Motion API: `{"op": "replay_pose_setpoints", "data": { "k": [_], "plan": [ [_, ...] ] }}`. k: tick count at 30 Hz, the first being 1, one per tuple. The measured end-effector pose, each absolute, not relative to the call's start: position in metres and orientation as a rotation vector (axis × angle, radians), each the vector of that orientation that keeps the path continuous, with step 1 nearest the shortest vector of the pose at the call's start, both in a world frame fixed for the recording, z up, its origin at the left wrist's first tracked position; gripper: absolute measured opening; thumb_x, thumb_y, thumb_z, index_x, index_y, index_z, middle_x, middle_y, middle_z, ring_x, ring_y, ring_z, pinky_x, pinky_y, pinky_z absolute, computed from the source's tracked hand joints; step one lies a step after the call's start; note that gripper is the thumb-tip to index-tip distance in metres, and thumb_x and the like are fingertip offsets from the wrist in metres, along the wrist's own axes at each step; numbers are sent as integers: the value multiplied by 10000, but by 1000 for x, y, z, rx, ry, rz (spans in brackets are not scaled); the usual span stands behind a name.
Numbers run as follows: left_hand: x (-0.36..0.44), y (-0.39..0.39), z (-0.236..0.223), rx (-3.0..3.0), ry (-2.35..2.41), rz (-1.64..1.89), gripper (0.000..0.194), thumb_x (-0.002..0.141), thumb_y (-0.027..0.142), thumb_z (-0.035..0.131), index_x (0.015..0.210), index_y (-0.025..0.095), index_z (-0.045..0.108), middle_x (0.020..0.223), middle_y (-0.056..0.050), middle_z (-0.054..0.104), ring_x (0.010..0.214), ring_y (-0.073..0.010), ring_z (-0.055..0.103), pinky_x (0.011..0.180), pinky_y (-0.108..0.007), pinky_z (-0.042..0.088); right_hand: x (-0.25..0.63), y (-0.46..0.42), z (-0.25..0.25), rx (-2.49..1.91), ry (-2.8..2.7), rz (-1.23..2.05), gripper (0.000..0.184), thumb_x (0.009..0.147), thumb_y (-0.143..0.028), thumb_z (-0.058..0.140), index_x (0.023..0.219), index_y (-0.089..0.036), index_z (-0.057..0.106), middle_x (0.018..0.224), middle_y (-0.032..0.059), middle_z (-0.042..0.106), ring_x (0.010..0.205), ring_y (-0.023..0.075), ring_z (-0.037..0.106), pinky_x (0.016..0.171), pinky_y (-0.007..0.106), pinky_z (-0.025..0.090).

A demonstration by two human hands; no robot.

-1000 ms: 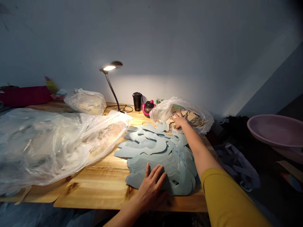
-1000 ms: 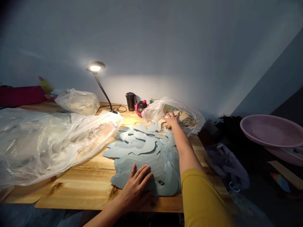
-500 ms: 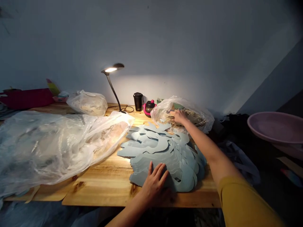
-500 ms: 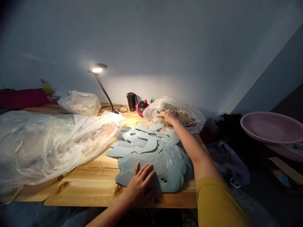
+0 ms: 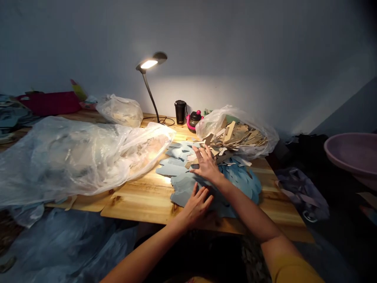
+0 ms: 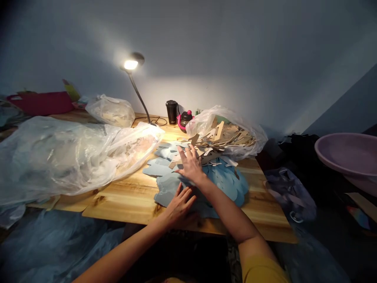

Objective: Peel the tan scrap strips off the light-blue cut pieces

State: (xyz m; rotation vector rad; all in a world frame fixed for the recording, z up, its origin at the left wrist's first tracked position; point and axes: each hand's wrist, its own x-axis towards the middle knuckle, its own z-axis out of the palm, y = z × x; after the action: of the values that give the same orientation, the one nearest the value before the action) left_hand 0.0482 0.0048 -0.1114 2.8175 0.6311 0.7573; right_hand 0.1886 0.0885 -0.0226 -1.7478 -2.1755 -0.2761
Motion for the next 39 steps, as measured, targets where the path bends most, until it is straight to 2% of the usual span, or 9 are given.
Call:
{"op": "replay_pose_setpoints", "data": {
  "k": [5,8,13,15,21,25,30,34,39],
  "plan": [
    [40,7,-100,2522,814,1263,263,912,305,582,1144,200,643,1270,-135,588,1193,-263,572,1047,-455,486,206,67,-19,-1512,-2219,-155,670,899,-274,618,1518,-212,368,1594,109,327,1446,296,325,1147,468,356],
    [34,34,-84,2093,1240,1553,434,896,320,619,1291,164,530,1333,-188,486,1167,-276,560,910,-429,553,219,56,-16,-1356,-2188,-188,549,948,-249,541,1482,-180,431,1592,112,345,1464,257,331,1181,438,336],
    [30,92,-62,1909,1153,1201,360,855,328,669,1164,190,545,1048,-77,631,768,-165,652,658,-293,557,234,45,-22,-1309,-1981,-318,359,982,-199,470,1305,-201,627,1378,107,610,1275,241,571,1087,394,462],
    [32,96,-61,1983,1148,1129,370,834,373,705,1116,195,543,962,-49,648,758,-174,656,676,-298,551,241,45,-27,-1346,-1768,-390,294,977,-198,488,1193,-187,688,1207,120,701,1136,243,653,1022,385,509],
    [57,62,-69,2618,1003,1081,557,777,482,760,1206,200,542,1232,-133,585,1093,-279,601,917,-398,516,253,45,-39,-1278,-1625,-286,236,957,-187,498,1007,-168,727,1025,124,710,993,221,684,896,347,572],
    [59,89,-72,2940,919,785,208,925,204,578,1118,248,643,1178,-74,644,1058,-224,608,922,-368,479,254,32,-46,-1350,-1699,-309,253,969,-202,486,1045,-184,727,1088,118,702,1041,225,651,949,366,539],
    [37,140,-67,3005,862,750,278,971,231,510,1183,253,687,1361,-138,541,1205,-275,529,1031,-452,389,266,19,-61,-1639,-1848,-389,227,928,-273,597,1106,-234,732,1198,85,692,1097,285,579,907,400,526],
    [28,132,-62,3098,792,655,332,991,352,478,1209,210,684,1187,-162,595,1103,-289,547,986,-462,381,273,21,-71,-1649,-1932,-330,282,926,-249,580,1173,-215,709,1165,96,699,1093,285,593,927,411,522],
    [20,115,-72,2985,784,638,341,994,251,454,1270,217,650,1071,-122,669,981,-239,581,915,-398,393,274,18,-72,-1556,-1896,-270,354,895,-220,603,1238,-176,679,1241,133,663,1174,296,584,1015,442,494]
  ]
}}
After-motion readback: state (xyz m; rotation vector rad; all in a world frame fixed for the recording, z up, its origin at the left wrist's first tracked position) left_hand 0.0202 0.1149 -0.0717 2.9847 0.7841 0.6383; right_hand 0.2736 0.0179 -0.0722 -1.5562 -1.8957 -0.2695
